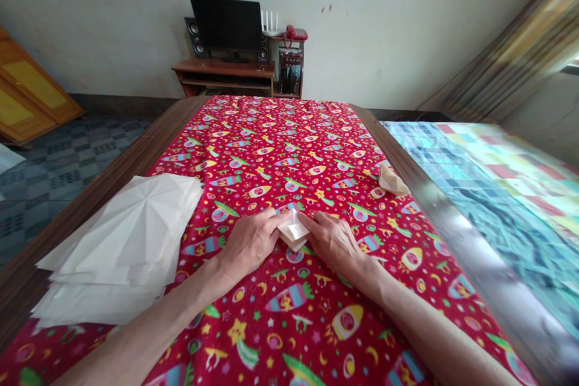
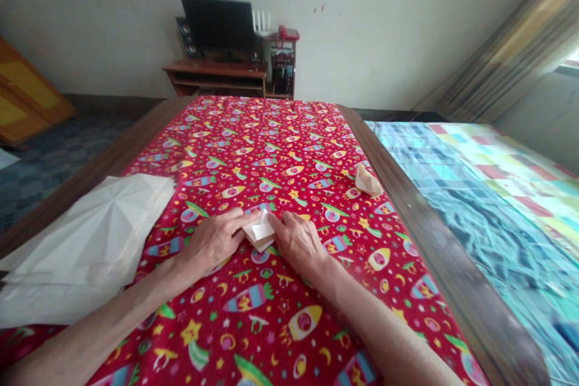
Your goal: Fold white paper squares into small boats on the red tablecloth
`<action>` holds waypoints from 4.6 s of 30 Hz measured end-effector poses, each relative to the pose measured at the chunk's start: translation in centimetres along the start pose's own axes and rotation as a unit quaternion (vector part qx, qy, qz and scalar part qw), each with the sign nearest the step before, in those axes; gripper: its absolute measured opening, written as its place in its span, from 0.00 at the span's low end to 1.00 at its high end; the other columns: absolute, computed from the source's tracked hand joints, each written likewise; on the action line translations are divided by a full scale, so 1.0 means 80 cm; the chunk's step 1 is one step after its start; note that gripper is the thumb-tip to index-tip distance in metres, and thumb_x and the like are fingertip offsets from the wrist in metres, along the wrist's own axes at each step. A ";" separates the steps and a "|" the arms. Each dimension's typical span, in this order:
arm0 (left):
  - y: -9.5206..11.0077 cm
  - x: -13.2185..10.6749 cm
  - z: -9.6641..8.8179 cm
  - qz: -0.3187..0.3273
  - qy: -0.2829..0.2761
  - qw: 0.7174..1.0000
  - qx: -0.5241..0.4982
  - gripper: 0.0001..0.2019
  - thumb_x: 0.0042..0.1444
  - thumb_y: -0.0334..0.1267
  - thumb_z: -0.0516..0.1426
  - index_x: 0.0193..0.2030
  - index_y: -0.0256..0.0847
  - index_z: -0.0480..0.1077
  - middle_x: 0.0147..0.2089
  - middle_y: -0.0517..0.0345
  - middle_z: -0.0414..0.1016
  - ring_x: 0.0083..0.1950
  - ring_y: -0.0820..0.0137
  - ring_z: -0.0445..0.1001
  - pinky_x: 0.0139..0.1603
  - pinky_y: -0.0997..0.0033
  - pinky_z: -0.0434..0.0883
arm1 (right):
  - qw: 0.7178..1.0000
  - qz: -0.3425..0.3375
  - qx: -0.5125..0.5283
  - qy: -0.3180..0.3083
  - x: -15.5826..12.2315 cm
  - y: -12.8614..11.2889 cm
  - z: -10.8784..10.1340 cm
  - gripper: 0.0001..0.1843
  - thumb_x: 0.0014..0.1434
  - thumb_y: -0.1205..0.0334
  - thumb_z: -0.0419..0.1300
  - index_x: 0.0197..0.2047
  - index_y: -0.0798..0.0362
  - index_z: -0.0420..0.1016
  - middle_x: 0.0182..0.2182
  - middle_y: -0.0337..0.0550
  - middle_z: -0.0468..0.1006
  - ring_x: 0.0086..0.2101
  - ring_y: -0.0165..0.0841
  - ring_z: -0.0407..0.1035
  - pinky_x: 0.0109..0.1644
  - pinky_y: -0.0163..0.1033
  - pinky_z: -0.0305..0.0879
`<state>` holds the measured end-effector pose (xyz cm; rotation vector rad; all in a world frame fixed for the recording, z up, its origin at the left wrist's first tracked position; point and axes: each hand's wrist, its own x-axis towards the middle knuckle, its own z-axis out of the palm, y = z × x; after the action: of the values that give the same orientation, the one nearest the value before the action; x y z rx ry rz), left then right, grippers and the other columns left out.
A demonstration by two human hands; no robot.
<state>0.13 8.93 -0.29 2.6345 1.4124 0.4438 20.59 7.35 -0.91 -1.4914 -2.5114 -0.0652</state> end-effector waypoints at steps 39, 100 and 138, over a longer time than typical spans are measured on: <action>-0.025 -0.020 0.000 0.155 0.014 0.988 0.005 0.10 0.64 0.30 0.49 0.45 0.40 0.70 0.36 0.57 0.67 0.40 0.69 0.68 0.42 0.68 0.69 | 0.996 -0.077 -0.021 0.033 -0.022 0.020 -0.007 0.12 0.65 0.62 0.51 0.48 0.49 0.73 0.32 0.44 0.69 0.29 0.31 0.61 0.29 0.35 0.51; 0.009 0.002 0.007 0.033 0.084 0.988 0.128 0.08 0.65 0.36 0.49 0.40 0.39 0.68 0.35 0.55 0.72 0.38 0.65 0.71 0.43 0.63 0.66 | 0.999 0.048 -0.010 0.006 0.004 -0.007 -0.004 0.14 0.67 0.59 0.48 0.33 0.53 0.69 0.29 0.42 0.72 0.27 0.29 0.66 0.29 0.36 0.49; 0.001 -0.061 -0.001 0.097 -0.009 0.991 0.095 0.22 0.65 0.37 0.46 0.65 0.38 0.57 0.68 0.52 0.56 0.69 0.63 0.55 0.67 0.54 0.55 | 0.989 -0.129 0.068 0.021 -0.044 0.007 -0.008 0.27 0.57 0.75 0.47 0.60 0.59 0.66 0.58 0.50 0.68 0.60 0.38 0.59 0.63 0.50 0.58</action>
<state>-2.32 4.85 -1.16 2.9355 1.2558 0.3183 22.75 4.51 -1.10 -1.0975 -2.6018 0.0334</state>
